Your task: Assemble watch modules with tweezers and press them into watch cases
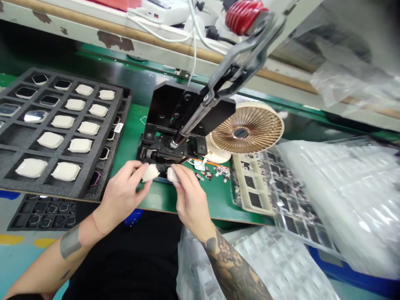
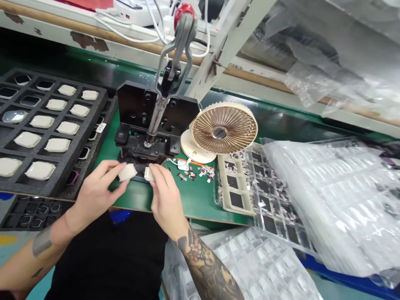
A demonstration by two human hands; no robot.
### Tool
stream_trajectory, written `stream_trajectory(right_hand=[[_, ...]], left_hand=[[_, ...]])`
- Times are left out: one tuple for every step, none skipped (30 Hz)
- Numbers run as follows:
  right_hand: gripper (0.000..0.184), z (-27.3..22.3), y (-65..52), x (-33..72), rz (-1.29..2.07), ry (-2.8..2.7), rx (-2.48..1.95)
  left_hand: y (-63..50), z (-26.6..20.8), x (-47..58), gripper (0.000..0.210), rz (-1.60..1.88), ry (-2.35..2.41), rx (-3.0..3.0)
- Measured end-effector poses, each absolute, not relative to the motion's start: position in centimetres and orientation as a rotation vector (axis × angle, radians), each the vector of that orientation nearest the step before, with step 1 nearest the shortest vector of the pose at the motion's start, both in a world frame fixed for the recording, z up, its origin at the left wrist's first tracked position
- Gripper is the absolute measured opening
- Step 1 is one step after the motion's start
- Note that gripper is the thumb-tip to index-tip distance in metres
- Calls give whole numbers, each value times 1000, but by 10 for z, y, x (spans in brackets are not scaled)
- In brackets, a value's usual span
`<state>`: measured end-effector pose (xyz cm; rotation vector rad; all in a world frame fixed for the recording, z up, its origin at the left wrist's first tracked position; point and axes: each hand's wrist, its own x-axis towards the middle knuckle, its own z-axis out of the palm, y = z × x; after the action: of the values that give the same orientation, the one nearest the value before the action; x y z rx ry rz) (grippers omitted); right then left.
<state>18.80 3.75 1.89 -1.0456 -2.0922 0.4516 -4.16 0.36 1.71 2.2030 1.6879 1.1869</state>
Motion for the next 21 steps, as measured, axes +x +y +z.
stream_trajectory(right_hand=[[57, 21, 34, 192, 448, -2080, -1050], [57, 23, 32, 196, 445, -2072, -1050], [57, 24, 31, 199, 444, -2071, -1048], [58, 25, 31, 200, 443, -2073, -1045], [58, 26, 31, 202, 443, -2078, -1041], [59, 25, 32, 203, 443, -2085, -1037], [60, 24, 32, 205, 441, -2091, -1032], [61, 23, 33, 206, 437, -2096, -1031], [61, 21, 33, 209, 429, -2103, -1032], [62, 20, 34, 211, 412, -2112, -1029], [63, 18, 34, 213, 383, -2124, -1024], [64, 18, 35, 215, 339, -2137, -1014], [65, 18, 35, 216, 281, -2154, -993], [67, 20, 36, 215, 215, -2175, -957], [70, 22, 36, 214, 151, -2199, -901], [73, 25, 37, 210, 101, -2227, -828], [76, 29, 38, 206, 63, -2257, -738], [78, 34, 39, 200, 38, -2285, -639], [79, 38, 40, 193, 23, -2316, -547], [79, 43, 41, 186, 12, -2344, -463], [77, 49, 43, 180, 5, -2370, -388]], left_hand=[[12, 18, -38, 34, 1076, 1741, 2275], [21, 19, -34, 34, 960, 1789, 2331], [30, 21, -30, 34, 849, 1828, 2369], [37, 24, -26, 34, 755, 1851, 2385], [44, 26, -23, 36, 684, 1855, 2384], [49, 28, -20, 38, 630, 1846, 2374], [53, 30, -17, 40, 586, 1832, 2363], [55, 31, -16, 42, 551, 1819, 2356], [56, 32, -15, 43, 517, 1807, 2354], [55, 33, -15, 43, 491, 1800, 2355], [52, 33, -15, 43, 484, 1788, 2356], [47, 34, -16, 44, 510, 1765, 2350], [40, 35, -17, 47, 579, 1721, 2327], [31, 36, -18, 49, 696, 1645, 2279], [21, 37, -19, 50, 842, 1533, 2197], [10, 39, -19, 51, 1003, 1405, 2076], [0, 41, -18, 52, 1155, 1283, 1925], [-10, 43, -17, 52, 1287, 1197, 1762], [-18, 46, -16, 48, 1397, 1155, 1617], [-25, 48, -16, 39, 1493, 1149, 1513], [-30, 50, -18, 30, 1577, 1167, 1463]])
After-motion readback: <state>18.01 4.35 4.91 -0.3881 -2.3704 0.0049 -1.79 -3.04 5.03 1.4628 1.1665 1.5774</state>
